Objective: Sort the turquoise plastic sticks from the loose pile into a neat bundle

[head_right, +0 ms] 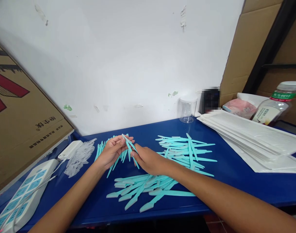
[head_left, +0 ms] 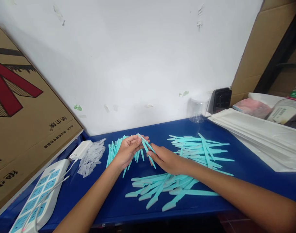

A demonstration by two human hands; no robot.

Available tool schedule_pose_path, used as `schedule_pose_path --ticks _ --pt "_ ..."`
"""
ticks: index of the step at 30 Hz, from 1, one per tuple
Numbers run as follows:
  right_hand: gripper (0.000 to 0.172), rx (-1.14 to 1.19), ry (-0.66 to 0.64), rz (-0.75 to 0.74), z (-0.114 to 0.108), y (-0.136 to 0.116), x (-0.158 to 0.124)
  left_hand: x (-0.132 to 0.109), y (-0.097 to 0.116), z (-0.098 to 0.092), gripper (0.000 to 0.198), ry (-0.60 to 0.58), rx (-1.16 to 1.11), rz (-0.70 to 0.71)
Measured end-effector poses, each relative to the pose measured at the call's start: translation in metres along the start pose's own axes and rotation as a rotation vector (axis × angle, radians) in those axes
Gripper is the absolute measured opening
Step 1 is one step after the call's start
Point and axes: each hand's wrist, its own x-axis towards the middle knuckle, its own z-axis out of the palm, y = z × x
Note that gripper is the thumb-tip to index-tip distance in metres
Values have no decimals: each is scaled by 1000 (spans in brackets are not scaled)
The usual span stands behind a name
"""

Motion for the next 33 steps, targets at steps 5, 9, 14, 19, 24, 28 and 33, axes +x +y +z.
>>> schedule_pose_path --ticks 5,9,14,19,24,28,33 --pt "20 -228 48 92 4 3 0 -1 1 5 38 3 18 3" --pt "19 -391 71 102 7 13 1 -4 -1 14 45 14 39 1" --pt "25 -459 72 135 8 15 1 -4 -4 23 47 38 26 0" --pt "29 -272 88 81 5 10 1 -5 -3 24 37 58 -34 15" --pt "45 100 107 33 6 9 3 -3 -2 18 31 -17 -51 9" --pt "48 166 125 51 8 11 4 -3 -2 15 33 -11 -16 8" --pt "48 132 77 68 11 16 3 -5 -2 18 50 -19 25 -26"
